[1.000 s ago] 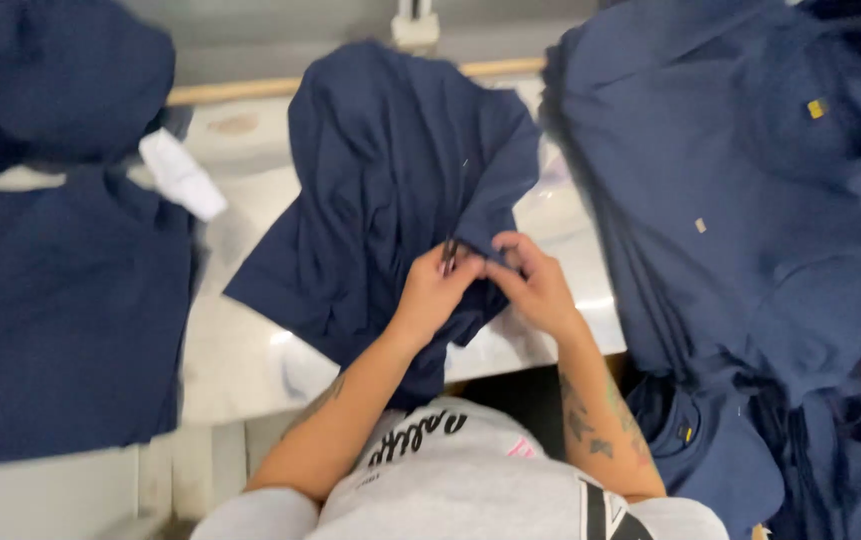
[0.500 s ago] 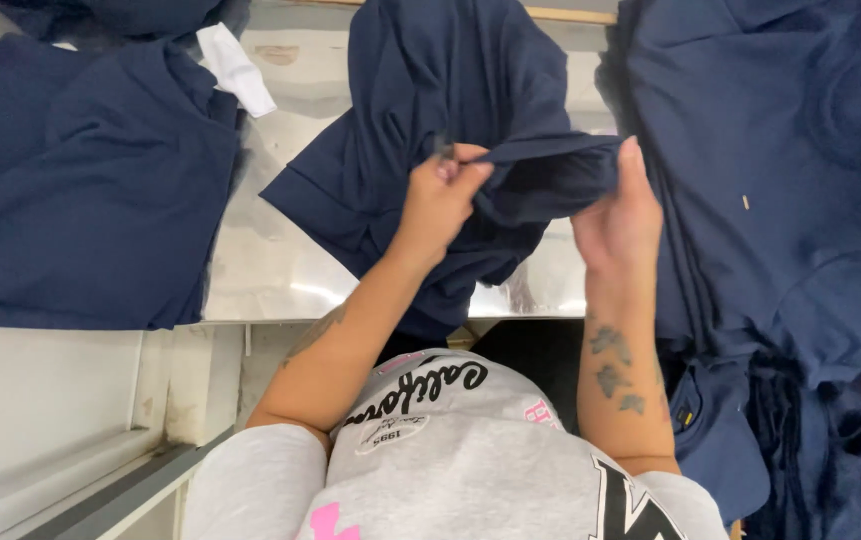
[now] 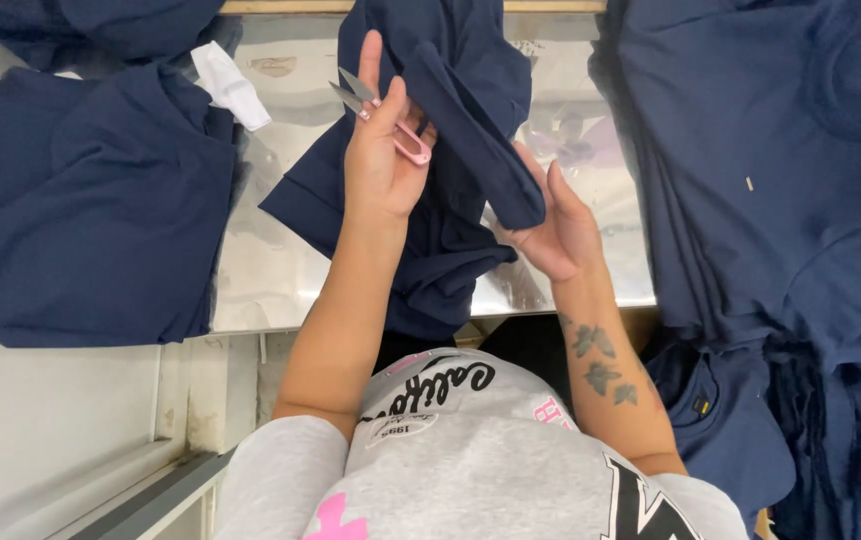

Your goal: Inspecting blue t-shirts for loose threads, trimming them with snips, and folding them into neat piles.

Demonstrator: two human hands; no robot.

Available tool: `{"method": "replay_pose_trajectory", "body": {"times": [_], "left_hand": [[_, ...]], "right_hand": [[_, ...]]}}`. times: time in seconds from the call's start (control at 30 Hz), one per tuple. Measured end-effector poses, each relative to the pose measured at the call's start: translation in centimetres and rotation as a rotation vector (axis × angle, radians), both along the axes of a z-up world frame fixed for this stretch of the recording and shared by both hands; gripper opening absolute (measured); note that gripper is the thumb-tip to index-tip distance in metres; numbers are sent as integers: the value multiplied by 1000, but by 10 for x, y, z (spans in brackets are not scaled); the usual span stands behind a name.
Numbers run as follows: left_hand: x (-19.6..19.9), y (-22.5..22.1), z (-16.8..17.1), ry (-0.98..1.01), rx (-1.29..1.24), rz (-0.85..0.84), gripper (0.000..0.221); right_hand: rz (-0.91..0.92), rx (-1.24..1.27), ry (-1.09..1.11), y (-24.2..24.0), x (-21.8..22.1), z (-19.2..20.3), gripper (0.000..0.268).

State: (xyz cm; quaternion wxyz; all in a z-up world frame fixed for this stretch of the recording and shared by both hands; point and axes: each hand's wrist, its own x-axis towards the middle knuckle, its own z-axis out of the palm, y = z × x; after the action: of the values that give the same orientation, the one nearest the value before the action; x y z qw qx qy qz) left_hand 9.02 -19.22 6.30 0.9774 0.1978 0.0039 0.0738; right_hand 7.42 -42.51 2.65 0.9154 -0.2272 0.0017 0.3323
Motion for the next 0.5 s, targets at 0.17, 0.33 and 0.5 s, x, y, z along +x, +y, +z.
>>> {"method": "replay_pose_trajectory", "body": {"times": [0.17,0.33,0.5], "left_hand": [[-12,0,26,48,-158,-74,73],[-11,-2,19,23,-133,-114,65],[-10,-18,-30,-124,-147,-177,35]], "right_hand": [[-60,91,108,2,3,22,65],[-192,103,207,-1,4,28,59],[-441,77,116,0,8,7,59]]}}
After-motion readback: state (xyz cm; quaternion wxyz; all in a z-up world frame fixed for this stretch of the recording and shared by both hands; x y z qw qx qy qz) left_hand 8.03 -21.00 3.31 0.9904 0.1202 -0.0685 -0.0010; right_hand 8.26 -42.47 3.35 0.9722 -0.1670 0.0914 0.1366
